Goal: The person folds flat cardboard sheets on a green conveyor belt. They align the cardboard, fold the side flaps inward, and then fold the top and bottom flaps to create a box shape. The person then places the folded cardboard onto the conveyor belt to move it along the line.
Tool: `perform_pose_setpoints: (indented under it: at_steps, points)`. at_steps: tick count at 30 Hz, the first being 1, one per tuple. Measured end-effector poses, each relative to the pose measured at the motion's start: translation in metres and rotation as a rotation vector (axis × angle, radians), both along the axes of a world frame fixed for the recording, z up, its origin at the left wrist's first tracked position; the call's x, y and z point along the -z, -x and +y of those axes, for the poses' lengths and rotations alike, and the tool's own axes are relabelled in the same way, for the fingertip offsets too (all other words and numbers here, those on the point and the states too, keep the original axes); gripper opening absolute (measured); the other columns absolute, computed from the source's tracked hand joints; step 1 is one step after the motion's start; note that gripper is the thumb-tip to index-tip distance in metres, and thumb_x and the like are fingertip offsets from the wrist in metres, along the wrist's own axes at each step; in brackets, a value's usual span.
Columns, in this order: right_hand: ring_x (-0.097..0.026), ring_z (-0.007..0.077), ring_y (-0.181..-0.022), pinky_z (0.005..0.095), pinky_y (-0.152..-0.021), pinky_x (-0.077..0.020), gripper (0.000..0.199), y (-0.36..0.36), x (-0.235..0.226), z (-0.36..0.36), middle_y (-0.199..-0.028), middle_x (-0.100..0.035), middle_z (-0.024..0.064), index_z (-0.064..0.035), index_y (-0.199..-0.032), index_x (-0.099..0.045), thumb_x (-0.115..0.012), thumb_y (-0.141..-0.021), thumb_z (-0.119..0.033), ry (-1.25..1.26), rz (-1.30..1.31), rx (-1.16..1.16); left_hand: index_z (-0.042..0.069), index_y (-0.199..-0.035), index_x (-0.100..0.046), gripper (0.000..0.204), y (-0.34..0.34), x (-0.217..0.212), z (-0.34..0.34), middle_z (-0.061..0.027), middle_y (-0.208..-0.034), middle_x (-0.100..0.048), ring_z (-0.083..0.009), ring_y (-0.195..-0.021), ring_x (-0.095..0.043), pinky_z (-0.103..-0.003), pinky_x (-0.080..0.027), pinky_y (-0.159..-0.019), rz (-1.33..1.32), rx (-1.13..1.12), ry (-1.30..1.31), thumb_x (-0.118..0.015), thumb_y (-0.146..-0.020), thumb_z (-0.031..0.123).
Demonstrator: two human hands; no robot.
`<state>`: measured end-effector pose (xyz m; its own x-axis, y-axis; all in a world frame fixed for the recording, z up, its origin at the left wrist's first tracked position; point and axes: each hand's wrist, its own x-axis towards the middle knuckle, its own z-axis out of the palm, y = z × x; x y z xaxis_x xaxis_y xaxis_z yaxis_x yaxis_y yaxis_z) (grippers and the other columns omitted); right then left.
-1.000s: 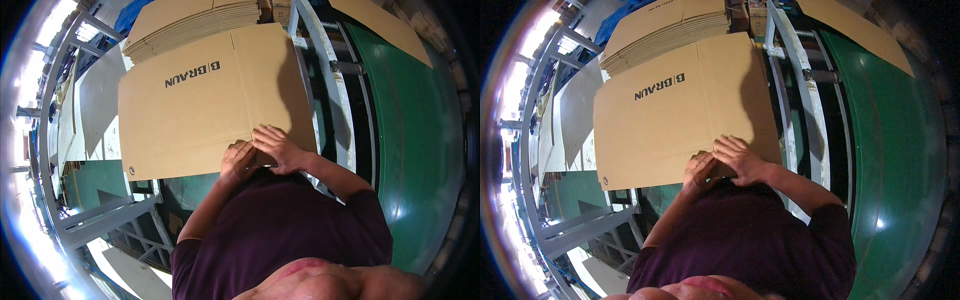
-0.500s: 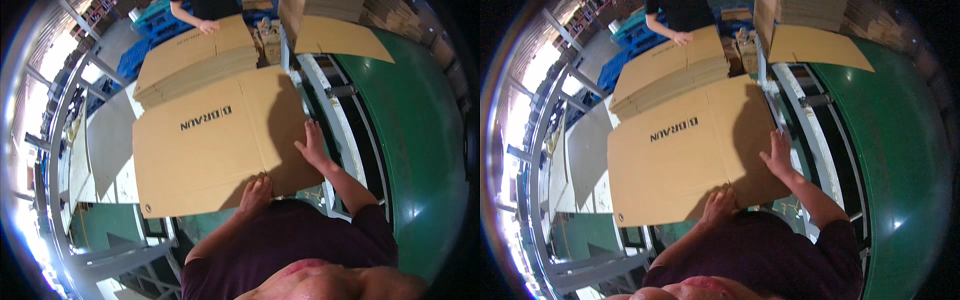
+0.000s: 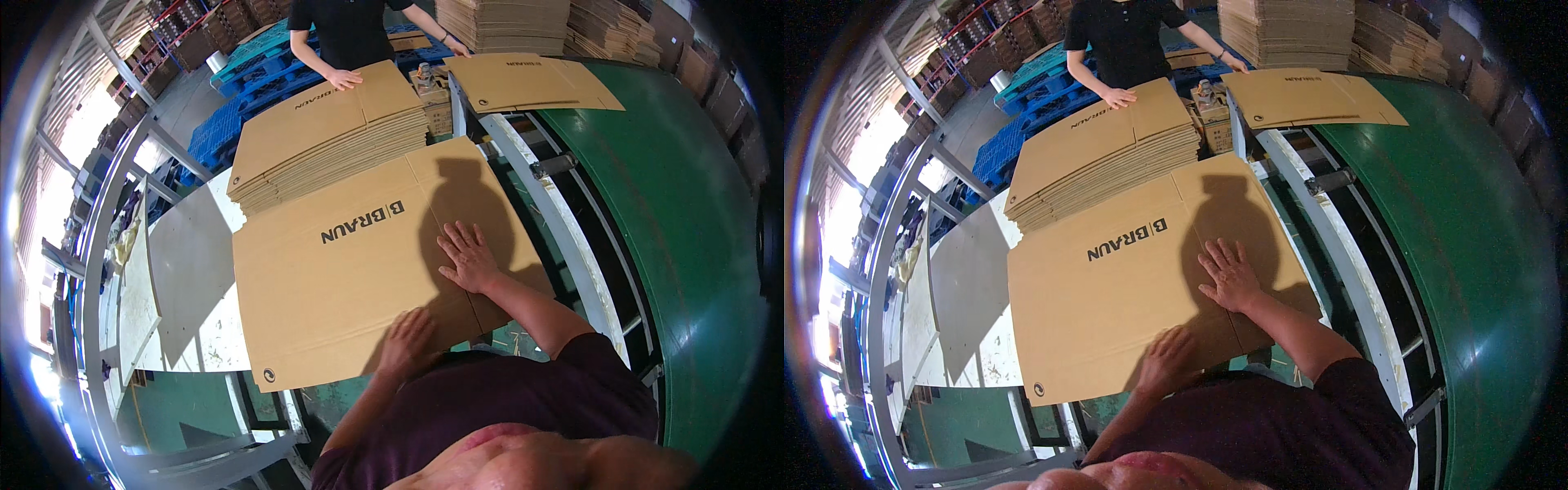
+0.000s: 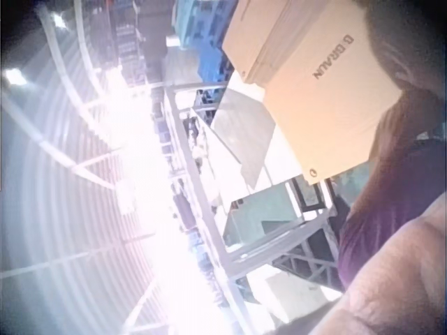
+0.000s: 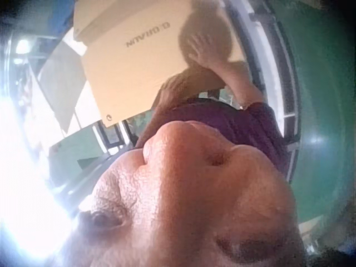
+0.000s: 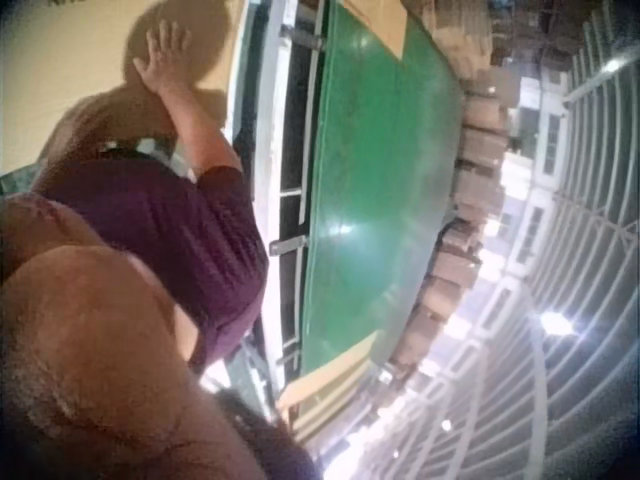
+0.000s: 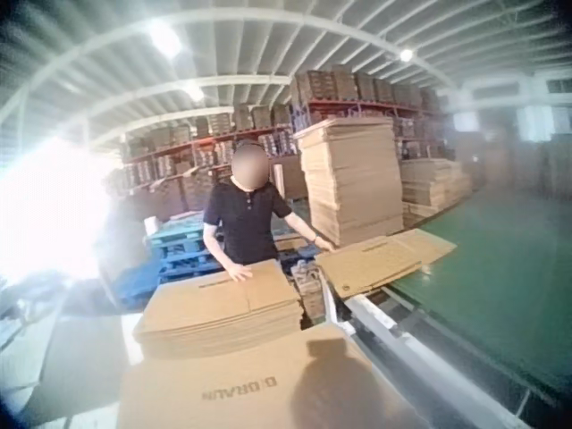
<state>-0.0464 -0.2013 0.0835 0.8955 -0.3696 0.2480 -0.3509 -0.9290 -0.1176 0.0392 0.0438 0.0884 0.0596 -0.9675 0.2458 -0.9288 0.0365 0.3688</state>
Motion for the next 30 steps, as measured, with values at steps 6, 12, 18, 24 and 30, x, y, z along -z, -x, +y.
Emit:
perform_pose_setpoints:
  at_steps: [6,12,18,24,30]
  points:
    - [-0.022,0.0332,-0.137,0.0546,-0.11,-0.0144,0.064,-0.006,-0.004,0.005,-0.146,-0.028,0.0142,-0.0105,-0.134,-0.043,-0.056,-0.083,-0.046,0.017,0.009,0.026,0.007,-0.12,-0.053,0.068,-0.045,0.004,0.061,-0.0129,-0.129,-0.049,-0.0318,-0.123,-0.043,-0.049,-0.031,-0.106,-0.104,-0.066,-0.073,-0.077,-0.062,0.034]
    - [-0.023,0.0333,-0.136,0.0547,-0.11,-0.0143,0.062,-0.008,-0.006,0.008,-0.145,-0.029,0.0144,-0.0096,-0.133,-0.044,-0.056,-0.083,-0.043,0.038,0.012,0.056,0.006,-0.126,-0.049,0.072,-0.046,-0.005,0.045,-0.0158,-0.135,-0.042,-0.0344,-0.13,-0.034,-0.049,-0.026,-0.109,0.012,-0.077,-0.115,-0.077,-0.064,0.032]
    - [-0.022,0.0324,-0.137,0.0557,-0.11,-0.0146,0.067,-0.015,0.004,0.009,-0.146,-0.029,0.0133,-0.0076,-0.136,-0.039,-0.058,-0.082,-0.043,0.039,-0.027,0.024,0.0,-0.123,-0.049,0.065,0.019,0.012,-0.036,-0.0195,-0.134,-0.041,-0.0374,-0.128,-0.035,-0.048,-0.025,-0.11,0.086,0.116,0.045,-0.072,-0.07,0.03]
    - [-0.025,0.0322,-0.135,0.0533,-0.109,-0.0175,0.066,-0.003,0.004,0.007,-0.144,-0.032,0.0134,-0.0053,-0.133,-0.042,-0.058,-0.081,-0.043,0.052,-0.072,0.05,-0.004,-0.123,-0.048,0.07,0.044,0.028,-0.059,-0.0216,-0.133,-0.042,-0.0368,-0.126,-0.037,-0.047,-0.028,-0.107,0.003,0.074,0.05,-0.072,-0.068,0.031]
    - [-0.028,0.0322,-0.133,0.0526,-0.108,-0.0195,0.062,0.009,0.006,0.011,-0.141,-0.036,0.013,-0.0056,-0.13,-0.046,-0.058,-0.08,-0.041,0.054,-0.14,0.037,-0.003,-0.119,-0.051,0.064,0.054,0.005,-0.067,-0.02,-0.127,-0.047,-0.0349,-0.122,-0.043,-0.044,-0.033,-0.104,-0.006,-0.005,0.055,-0.071,-0.068,0.031]
